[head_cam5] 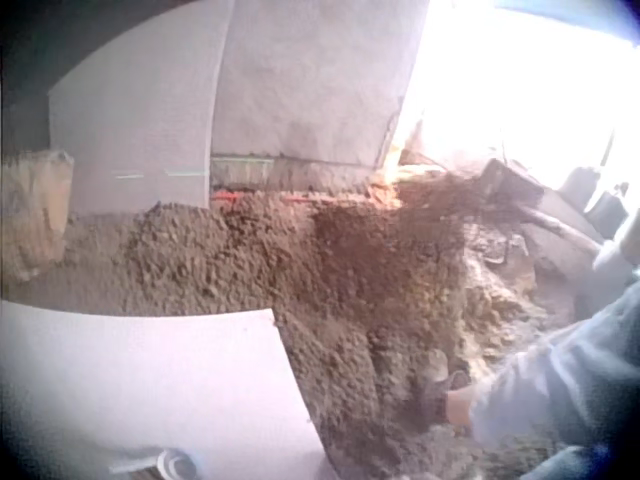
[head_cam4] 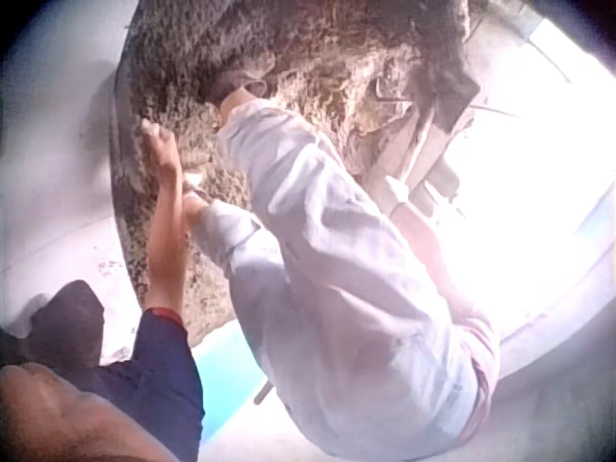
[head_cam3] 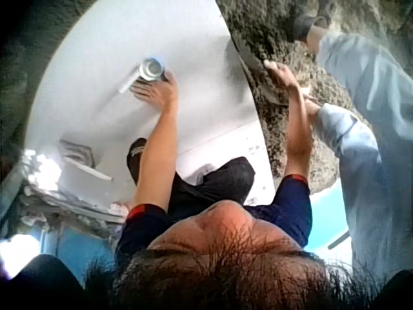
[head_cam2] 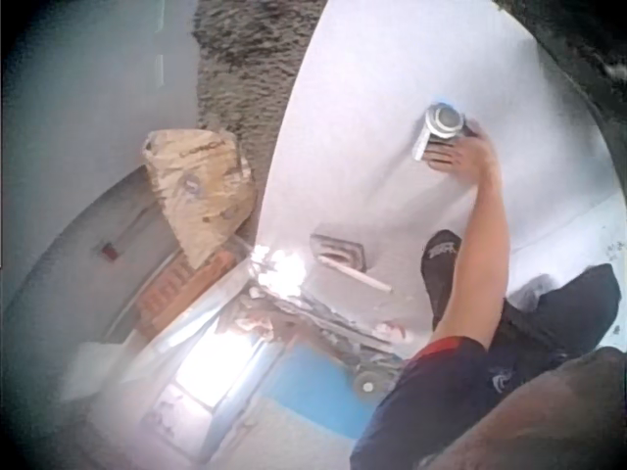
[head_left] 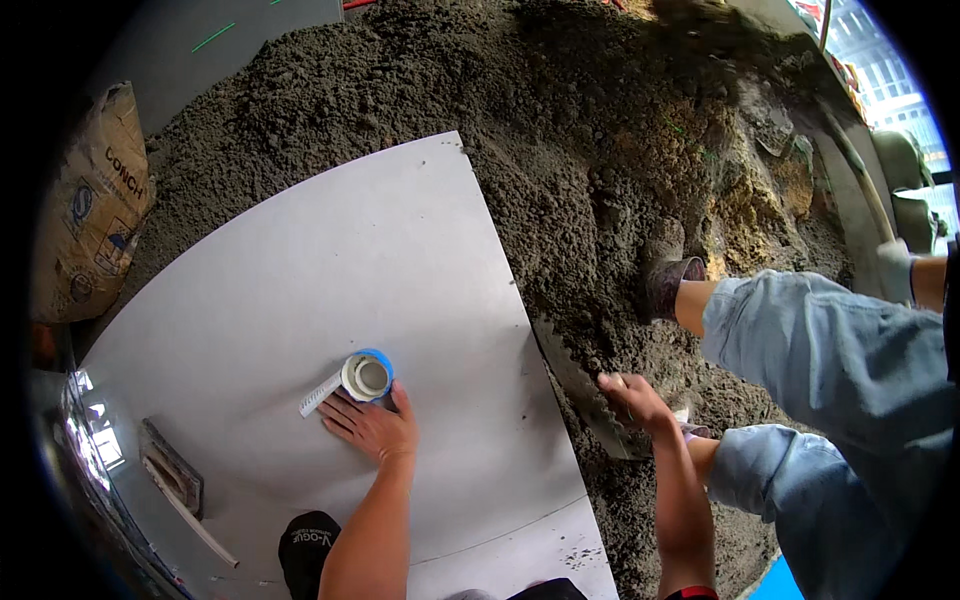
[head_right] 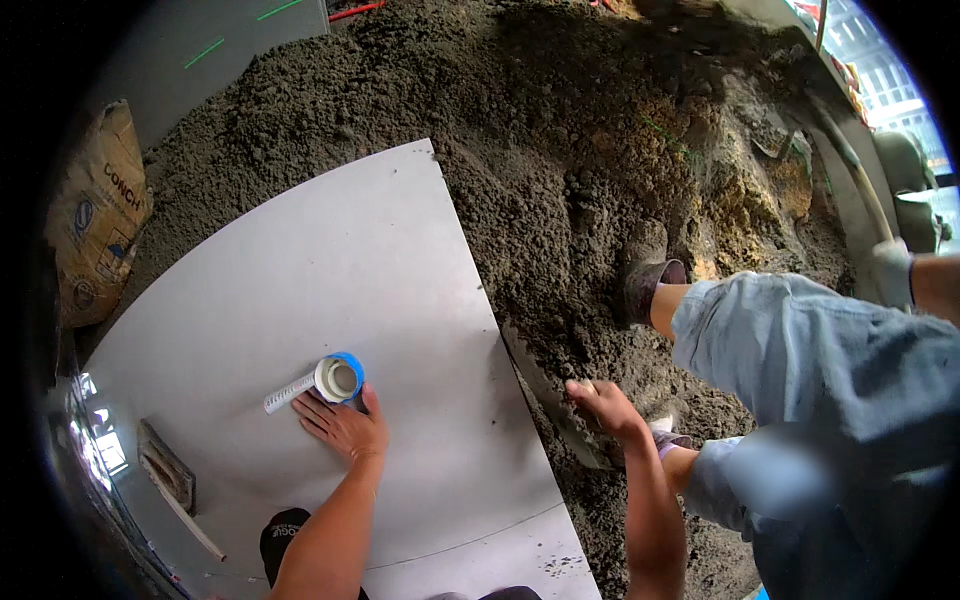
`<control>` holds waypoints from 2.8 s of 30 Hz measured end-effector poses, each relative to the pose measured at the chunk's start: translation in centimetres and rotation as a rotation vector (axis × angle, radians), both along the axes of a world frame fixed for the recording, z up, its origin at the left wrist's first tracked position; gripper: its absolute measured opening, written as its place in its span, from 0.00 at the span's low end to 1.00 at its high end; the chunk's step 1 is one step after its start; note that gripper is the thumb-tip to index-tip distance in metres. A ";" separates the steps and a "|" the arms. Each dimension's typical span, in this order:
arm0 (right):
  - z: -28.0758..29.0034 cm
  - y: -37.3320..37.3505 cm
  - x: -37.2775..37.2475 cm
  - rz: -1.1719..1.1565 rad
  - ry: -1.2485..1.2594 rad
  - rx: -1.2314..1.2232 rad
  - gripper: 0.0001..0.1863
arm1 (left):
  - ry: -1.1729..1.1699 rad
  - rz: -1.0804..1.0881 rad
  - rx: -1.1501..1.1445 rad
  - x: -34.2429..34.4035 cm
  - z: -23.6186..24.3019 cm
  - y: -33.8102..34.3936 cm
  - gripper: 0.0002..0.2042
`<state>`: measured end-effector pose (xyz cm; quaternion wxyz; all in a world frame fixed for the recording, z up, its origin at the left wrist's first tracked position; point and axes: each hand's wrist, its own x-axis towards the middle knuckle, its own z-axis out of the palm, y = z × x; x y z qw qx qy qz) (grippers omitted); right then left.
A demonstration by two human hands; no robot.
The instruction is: The person aligns and installs floor tiles on a mortar bed, using a laser level, measuring tape, spacers, and a rubber mallet.
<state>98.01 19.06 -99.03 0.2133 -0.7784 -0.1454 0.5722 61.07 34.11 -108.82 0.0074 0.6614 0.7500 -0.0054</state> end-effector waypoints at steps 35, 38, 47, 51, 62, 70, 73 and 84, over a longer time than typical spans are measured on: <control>-0.3 2.5 -1.5 -0.093 0.001 -0.265 0.41 | 0.039 -0.061 -0.041 0.2 -0.6 0.1 0.51; -1.4 -7.1 -2.8 -0.185 -0.108 -0.202 0.39 | -0.016 -0.075 -0.002 0.7 -0.9 -0.4 0.52; 6.6 -15.7 -6.0 -0.525 -0.008 -0.413 0.35 | 0.032 -0.095 0.048 -0.1 -1.4 0.1 0.51; 7.8 -5.6 -5.7 -0.399 -0.019 -0.187 0.33 | 0.060 -0.079 0.015 -0.8 -0.8 0.1 0.51; -1.6 -9.3 -7.2 -0.346 -0.226 -0.241 0.31 | 0.031 -0.117 0.039 -0.7 -1.8 0.1 0.51; 3.0 -17.5 -8.7 -0.704 -0.127 -0.227 0.26 | -0.059 -0.113 0.099 -0.4 -2.3 -0.3 0.52; 5.5 -21.9 -9.9 -0.579 -0.088 -0.314 0.26 | -0.036 -0.118 0.089 -0.1 -1.7 -0.5 0.52; 7.9 -45.7 -26.4 -0.816 -0.171 -0.343 0.21 | -0.138 -0.161 0.252 -1.6 -5.8 0.6 0.57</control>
